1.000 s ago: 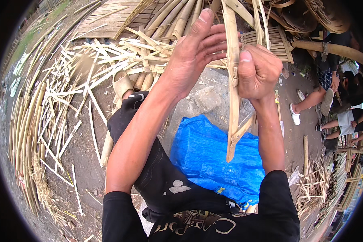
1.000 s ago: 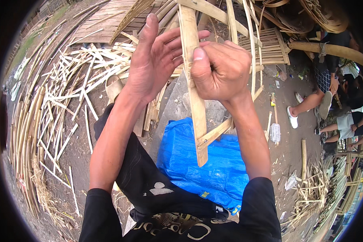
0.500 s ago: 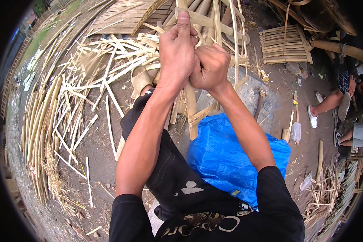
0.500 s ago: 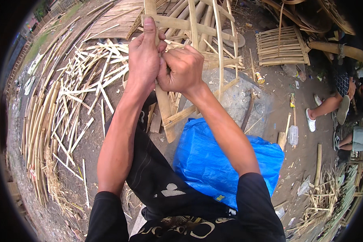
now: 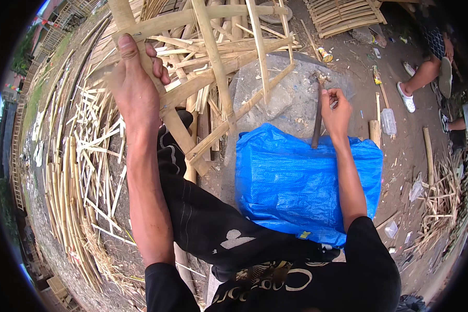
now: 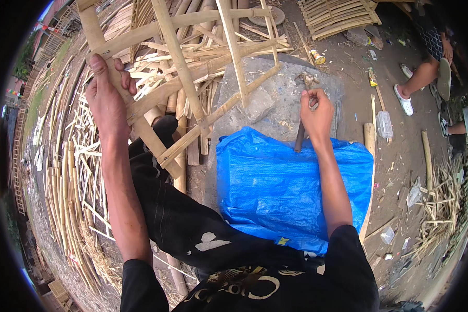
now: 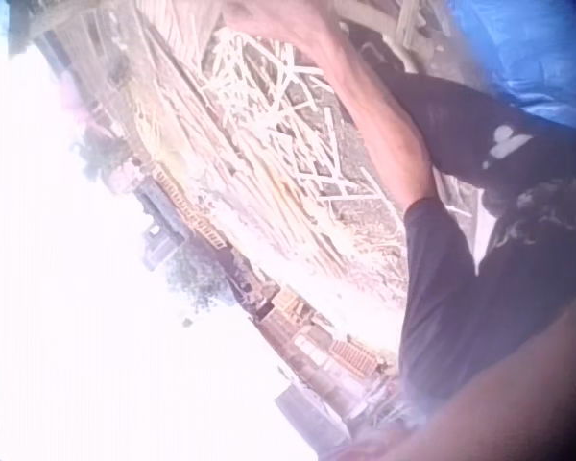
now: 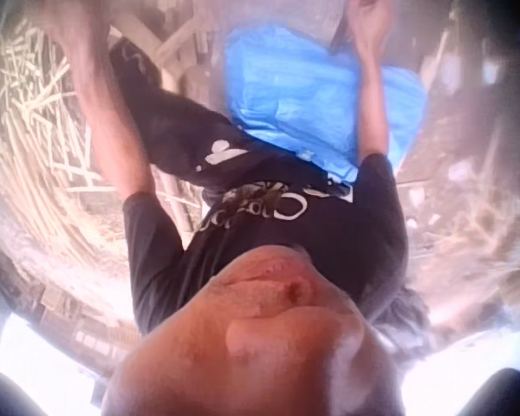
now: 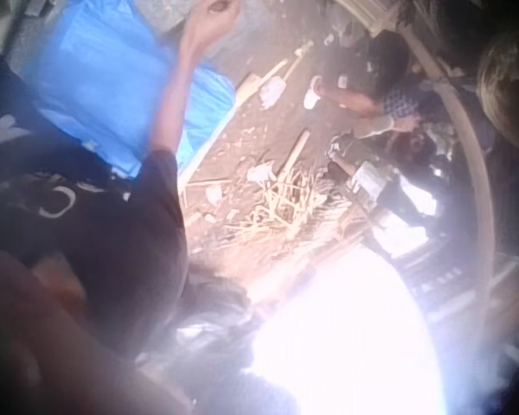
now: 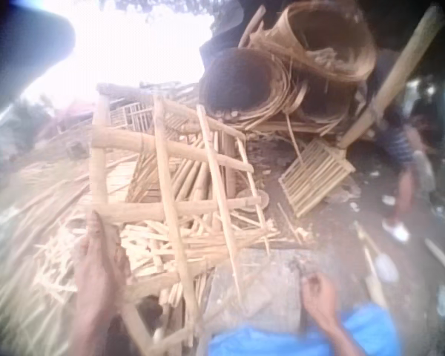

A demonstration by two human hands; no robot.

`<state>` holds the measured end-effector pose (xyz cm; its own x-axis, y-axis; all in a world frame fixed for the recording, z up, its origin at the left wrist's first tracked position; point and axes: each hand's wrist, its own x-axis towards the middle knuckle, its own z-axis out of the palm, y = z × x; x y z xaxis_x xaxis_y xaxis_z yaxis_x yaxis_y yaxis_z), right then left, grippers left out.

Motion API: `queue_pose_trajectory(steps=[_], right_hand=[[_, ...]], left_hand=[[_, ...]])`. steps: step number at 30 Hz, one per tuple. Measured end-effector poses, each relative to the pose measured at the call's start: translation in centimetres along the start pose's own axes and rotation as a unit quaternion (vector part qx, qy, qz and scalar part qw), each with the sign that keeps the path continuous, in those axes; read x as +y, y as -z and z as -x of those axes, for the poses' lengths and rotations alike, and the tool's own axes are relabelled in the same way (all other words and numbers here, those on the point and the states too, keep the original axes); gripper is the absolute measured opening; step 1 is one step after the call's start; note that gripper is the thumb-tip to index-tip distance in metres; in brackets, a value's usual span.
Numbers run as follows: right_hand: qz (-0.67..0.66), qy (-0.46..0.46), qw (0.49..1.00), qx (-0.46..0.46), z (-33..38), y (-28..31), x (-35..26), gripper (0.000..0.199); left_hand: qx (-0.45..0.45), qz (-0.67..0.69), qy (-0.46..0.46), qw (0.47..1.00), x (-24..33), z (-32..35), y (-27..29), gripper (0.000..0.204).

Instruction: The person constructs a bamboo lattice by placing thin bamboo strips into a frame, securing them with nails using a hammer, and then uses a machete-like knife to shave and trim bamboo poles.

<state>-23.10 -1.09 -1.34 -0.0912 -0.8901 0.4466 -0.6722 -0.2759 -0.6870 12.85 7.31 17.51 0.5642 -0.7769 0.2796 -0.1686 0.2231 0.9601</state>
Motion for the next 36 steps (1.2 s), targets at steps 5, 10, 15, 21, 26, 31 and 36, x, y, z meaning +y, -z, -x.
queue_pose_trajectory(steps=[5, 10, 15, 21, 26, 31, 36], right_hand=[[-0.011, -0.252, 0.964, 0.079, 2.4, 2.8, 10.7, 0.039], [0.180, -0.269, 0.931, -0.171, 2.0, 0.8, 3.5, 0.057], [0.128, -0.288, 0.897, -0.309, 2.8, -0.4, 6.9, 0.051], [0.059, -0.248, 0.922, -0.292, 2.9, -0.6, 6.5, 0.046], [0.052, -0.234, 0.930, -0.280, 2.4, -0.4, 6.9, 0.046], [0.048, -0.225, 0.932, -0.282, 2.8, -0.5, 6.9, 0.045], [0.058, -0.205, 0.936, -0.280, 3.2, -0.8, 7.0, 0.045]], left_hand=[[0.053, -0.062, -0.004, 0.997, -0.5, -0.4, -0.5, 0.064], [0.037, -0.012, -0.038, 0.999, 0.2, -0.7, 0.7, 0.055], [0.049, -0.023, -0.069, 0.996, -0.7, -0.8, -1.1, 0.056], [0.078, -0.074, -0.053, 0.993, 0.0, -0.7, -1.4, 0.057], [0.031, -0.059, -0.071, 0.995, -0.3, -1.0, -1.6, 0.060], [0.055, -0.035, -0.077, 0.995, 0.4, -0.6, -2.5, 0.060], [0.053, -0.076, -0.060, 0.994, -0.4, -0.2, -1.7, 0.062]])
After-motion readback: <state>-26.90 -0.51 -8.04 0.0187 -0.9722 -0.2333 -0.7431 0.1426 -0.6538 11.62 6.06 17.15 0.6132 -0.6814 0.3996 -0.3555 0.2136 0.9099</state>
